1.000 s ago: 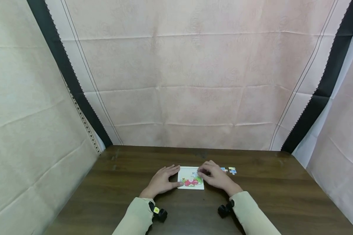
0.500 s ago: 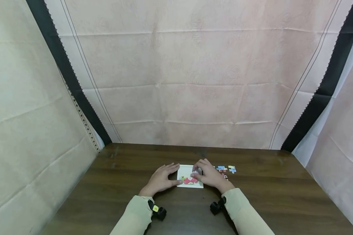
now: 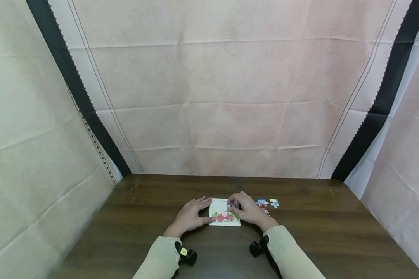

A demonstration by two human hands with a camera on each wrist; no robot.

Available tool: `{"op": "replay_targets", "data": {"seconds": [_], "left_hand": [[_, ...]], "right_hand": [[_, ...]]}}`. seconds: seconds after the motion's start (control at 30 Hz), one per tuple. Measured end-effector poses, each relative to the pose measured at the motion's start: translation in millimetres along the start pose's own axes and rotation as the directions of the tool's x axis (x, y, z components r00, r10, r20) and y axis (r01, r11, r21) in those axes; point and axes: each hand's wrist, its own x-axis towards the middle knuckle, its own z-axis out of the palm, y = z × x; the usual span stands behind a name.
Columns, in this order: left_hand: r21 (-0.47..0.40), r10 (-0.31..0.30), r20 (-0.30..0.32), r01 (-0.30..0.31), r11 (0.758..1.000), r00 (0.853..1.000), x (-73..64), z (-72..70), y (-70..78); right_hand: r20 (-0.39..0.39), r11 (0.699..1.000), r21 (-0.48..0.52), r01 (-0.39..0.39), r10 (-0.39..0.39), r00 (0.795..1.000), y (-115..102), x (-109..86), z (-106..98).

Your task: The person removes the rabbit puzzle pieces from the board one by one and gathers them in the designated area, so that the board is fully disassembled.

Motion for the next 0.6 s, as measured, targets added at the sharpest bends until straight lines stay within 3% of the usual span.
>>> {"op": "replay_targets", "data": {"seconds": [0.17, 0.6], "left_hand": [[-0.005, -0.010, 0.005, 0.010, 1.000, 1.000, 0.2, 1.0, -0.5], [0.001, -0.013, 0.001, 0.013, 1.000, 1.000, 0.3, 0.8, 0.7]], "right_hand": [[0.020, 0.999, 0.031, 0.015, -0.016, 1.000, 2.4, -2.5, -2.1], [-0.027, 0.993, 0.075, 0.094, -0.093, 0.995, 3.6, 0.1, -2.4]]}}
